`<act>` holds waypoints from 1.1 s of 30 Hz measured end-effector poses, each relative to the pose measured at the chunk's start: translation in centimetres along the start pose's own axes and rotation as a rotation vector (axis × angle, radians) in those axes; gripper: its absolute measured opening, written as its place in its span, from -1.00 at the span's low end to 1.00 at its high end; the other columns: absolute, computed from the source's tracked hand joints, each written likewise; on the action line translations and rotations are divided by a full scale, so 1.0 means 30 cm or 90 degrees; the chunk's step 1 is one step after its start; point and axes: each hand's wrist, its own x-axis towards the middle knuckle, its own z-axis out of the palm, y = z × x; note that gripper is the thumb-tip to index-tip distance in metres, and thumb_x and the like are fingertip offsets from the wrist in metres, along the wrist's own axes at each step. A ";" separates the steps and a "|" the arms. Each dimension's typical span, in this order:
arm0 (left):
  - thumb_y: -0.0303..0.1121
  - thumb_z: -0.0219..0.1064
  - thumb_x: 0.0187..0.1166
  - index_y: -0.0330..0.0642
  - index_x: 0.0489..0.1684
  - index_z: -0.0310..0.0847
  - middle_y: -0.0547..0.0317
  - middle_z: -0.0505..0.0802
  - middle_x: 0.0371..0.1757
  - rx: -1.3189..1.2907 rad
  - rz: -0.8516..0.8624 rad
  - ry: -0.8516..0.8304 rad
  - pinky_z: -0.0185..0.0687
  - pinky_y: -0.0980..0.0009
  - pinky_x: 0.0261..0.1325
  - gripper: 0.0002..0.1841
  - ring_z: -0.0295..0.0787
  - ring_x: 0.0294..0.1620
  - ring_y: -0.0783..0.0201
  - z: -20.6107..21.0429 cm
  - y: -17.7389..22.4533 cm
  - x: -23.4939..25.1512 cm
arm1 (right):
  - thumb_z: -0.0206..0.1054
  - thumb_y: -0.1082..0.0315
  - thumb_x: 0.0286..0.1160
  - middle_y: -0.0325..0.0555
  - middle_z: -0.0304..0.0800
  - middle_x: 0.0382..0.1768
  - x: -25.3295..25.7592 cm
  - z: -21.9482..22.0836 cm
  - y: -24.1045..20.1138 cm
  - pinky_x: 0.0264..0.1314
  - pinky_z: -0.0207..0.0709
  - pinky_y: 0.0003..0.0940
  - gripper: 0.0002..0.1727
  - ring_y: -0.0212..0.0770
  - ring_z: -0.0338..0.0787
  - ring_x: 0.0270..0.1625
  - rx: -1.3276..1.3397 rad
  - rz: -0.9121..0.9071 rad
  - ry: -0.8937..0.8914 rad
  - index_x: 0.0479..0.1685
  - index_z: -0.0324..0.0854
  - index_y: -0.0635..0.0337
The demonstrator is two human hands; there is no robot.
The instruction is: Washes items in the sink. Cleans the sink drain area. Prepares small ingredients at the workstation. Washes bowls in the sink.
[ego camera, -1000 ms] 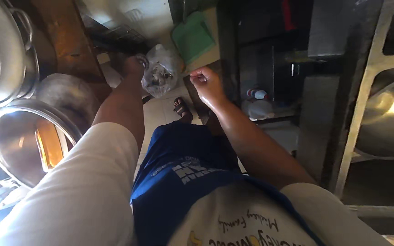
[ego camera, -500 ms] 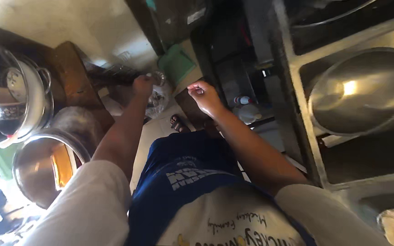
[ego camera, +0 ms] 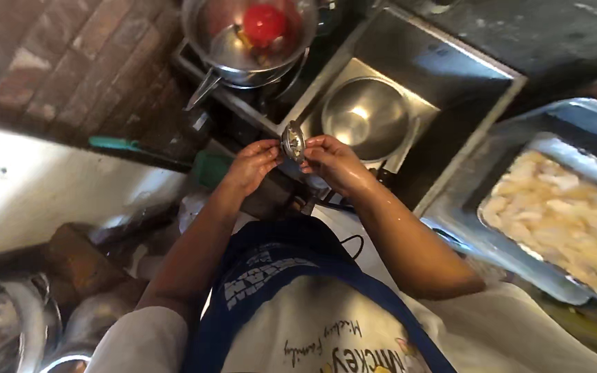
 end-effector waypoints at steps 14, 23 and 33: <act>-0.02 0.34 0.67 -0.16 0.85 0.08 -0.20 0.38 0.73 0.340 -0.337 0.231 0.30 -0.17 0.64 -0.19 0.31 0.70 -0.13 0.366 -0.299 0.611 | 0.41 0.35 0.56 0.07 0.79 -0.07 -0.154 -0.657 0.037 -0.02 0.71 0.05 -0.64 -0.04 0.81 -0.14 -0.258 0.109 0.440 0.27 0.52 0.22; -0.11 0.26 0.74 -0.11 0.56 0.54 0.00 0.71 0.46 0.420 -0.286 -0.053 0.63 0.07 0.35 -0.52 0.70 0.36 0.11 0.521 -0.222 0.637 | 0.41 0.38 0.57 0.04 0.78 -0.10 0.010 -0.710 0.003 -0.08 0.77 -0.05 -0.66 -0.10 0.83 -0.23 -0.223 0.099 0.363 0.25 0.51 0.24; -0.49 0.40 0.55 -0.31 0.30 0.64 -0.09 0.81 0.14 0.417 -0.094 0.097 0.84 0.22 0.04 -0.64 0.85 -0.04 0.18 0.360 -0.043 0.479 | 0.40 -0.07 0.60 0.04 0.76 -0.09 0.269 -0.438 -0.119 -0.08 0.76 0.04 -0.46 -0.06 0.83 -0.20 -0.413 0.031 0.194 0.22 0.53 0.21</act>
